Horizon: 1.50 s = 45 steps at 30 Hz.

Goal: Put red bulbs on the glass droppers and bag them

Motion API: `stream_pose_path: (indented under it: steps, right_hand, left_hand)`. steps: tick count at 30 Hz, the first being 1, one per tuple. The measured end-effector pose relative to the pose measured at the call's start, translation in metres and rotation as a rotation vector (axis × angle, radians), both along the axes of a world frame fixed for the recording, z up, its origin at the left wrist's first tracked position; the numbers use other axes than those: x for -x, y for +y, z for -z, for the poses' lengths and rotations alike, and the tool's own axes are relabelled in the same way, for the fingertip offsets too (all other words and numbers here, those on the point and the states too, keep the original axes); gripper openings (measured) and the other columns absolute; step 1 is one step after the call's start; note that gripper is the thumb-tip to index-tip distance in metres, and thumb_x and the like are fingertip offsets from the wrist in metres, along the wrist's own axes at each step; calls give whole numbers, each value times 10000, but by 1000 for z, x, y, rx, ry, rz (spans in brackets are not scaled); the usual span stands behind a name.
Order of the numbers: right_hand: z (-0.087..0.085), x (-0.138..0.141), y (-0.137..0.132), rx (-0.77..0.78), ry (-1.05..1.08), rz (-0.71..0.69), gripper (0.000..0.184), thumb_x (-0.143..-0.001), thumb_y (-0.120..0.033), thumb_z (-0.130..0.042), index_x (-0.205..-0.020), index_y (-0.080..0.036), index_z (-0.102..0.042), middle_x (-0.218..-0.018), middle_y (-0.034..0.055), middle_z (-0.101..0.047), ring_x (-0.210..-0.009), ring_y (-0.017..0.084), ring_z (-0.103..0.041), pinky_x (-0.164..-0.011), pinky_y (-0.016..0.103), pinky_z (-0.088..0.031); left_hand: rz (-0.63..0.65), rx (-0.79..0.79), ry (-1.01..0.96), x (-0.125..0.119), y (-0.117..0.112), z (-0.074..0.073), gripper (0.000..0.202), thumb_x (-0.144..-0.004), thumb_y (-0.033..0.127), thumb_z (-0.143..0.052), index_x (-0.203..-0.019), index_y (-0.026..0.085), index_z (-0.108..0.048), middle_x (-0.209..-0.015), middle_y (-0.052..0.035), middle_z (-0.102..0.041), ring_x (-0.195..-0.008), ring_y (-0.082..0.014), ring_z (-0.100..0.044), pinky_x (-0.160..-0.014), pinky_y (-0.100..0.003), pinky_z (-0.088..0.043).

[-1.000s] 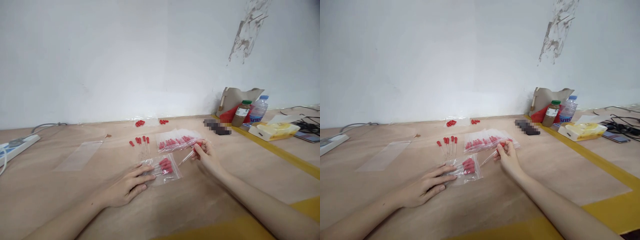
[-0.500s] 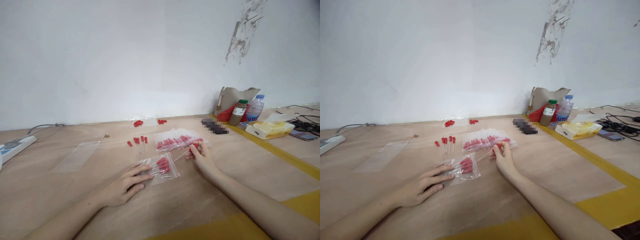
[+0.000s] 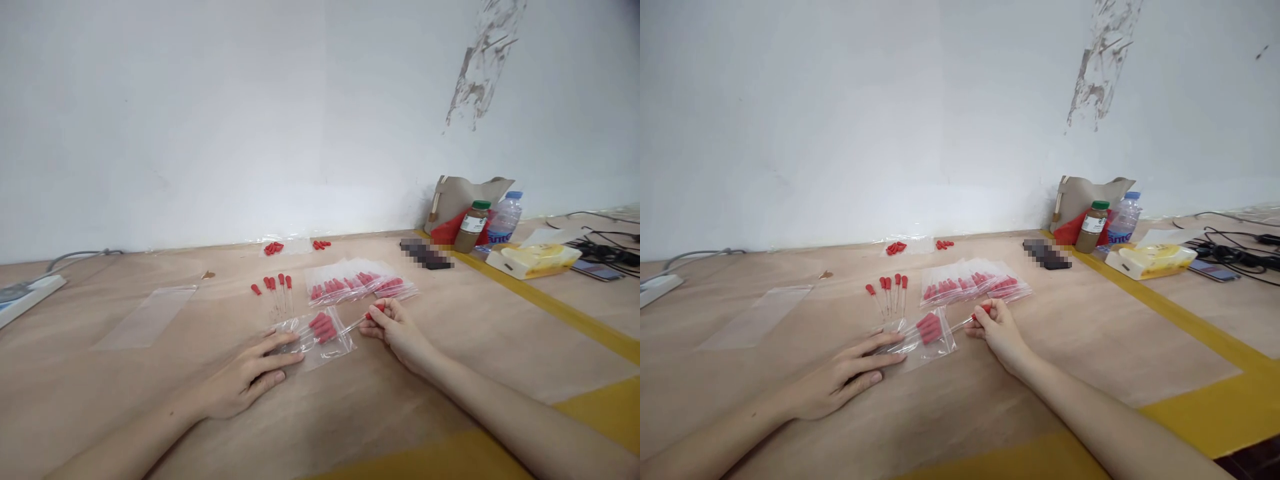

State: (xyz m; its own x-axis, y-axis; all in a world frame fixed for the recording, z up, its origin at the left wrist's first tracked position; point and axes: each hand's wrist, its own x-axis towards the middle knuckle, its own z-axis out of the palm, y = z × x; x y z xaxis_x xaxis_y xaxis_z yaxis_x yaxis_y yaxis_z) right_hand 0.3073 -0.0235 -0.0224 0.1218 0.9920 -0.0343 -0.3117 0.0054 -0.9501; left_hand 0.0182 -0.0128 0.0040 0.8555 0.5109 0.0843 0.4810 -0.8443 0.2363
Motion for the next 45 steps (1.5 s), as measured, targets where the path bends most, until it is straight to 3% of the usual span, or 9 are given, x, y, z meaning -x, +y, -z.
stream_pose_path:
  steps: [6,9,14,19,23,28,36,42,45]
  right_hand:
    - [0,-7,0,-18,-306,-177,317,-571,-378,-721,-690,-171,-513,-581,-38,-556,-472,65,-477,-480,211,-398]
    - [1,-4,3,-48,-468,-171,301,-543,-369,-733,-665,-157,-557,-548,-29,-558,-469,73,-457,-455,209,-351]
    - [-6,7,-1,-89,-515,-302,329,-597,-375,-697,-823,-152,-611,-622,-17,-579,-527,81,-484,-502,207,-366]
    - [-13,6,-6,6,-569,-485,376,-679,-458,-610,-879,-140,-615,-573,-22,-526,-474,62,-422,-404,175,-295]
    - [-11,9,-8,14,-628,-477,395,-679,-502,-586,-843,-148,-644,-579,-16,-515,-454,63,-384,-374,183,-289]
    - [-13,23,-14,-124,-716,-282,254,-551,-338,-724,-690,-139,-649,-612,-23,-505,-507,53,-392,-443,181,-318]
    - [-17,23,-16,147,-435,-324,270,-677,-407,-595,-740,-177,-467,-449,-92,-442,-310,41,-361,-263,145,-222]
    - [-12,14,-4,242,-404,-262,409,-678,-350,-631,-981,-171,-424,-512,-93,-495,-308,48,-427,-266,147,-309]
    - [-16,12,12,283,-459,-383,262,-693,-371,-617,-782,-153,-500,-474,-73,-483,-292,40,-414,-247,138,-278]
  left_hand:
    - [-11,5,-8,-1,0,1,439,-914,254,-351,-1340,311,-261,-1398,0,-299,-1275,-197,-273,-1049,-424,-243]
    - [-12,19,-20,-1,1,1,449,-912,257,-357,-1345,300,-247,-1397,-6,-302,-1278,-196,-266,-1052,-423,-236]
    - [-10,48,-52,-1,1,3,447,-905,251,-369,-1339,292,-268,-1382,-10,-334,-1264,-204,-295,-1053,-429,-232]
    - [-25,66,-49,0,0,3,446,-904,263,-366,-1337,306,-269,-1383,2,-330,-1267,-197,-290,-1055,-424,-231]
    - [-27,70,-47,-1,-1,1,438,-903,269,-370,-1330,311,-283,-1375,9,-345,-1266,-190,-294,-1056,-422,-230]
    - [-25,58,-54,-4,-2,-3,431,-900,270,-380,-1321,321,-303,-1368,10,-359,-1260,-193,-308,-1051,-434,-232]
    - [-14,44,-98,-4,-3,0,430,-895,251,-390,-1315,313,-321,-1376,6,-344,-1267,-191,-295,-1056,-427,-226]
    - [5,74,-72,-4,-2,-5,398,-892,267,-399,-1288,306,-378,-1350,-4,-389,-1248,-190,-334,-1046,-429,-249]
    - [30,104,-55,-5,-1,-6,388,-888,277,-413,-1272,328,-397,-1335,12,-411,-1246,-193,-338,-1049,-441,-235]
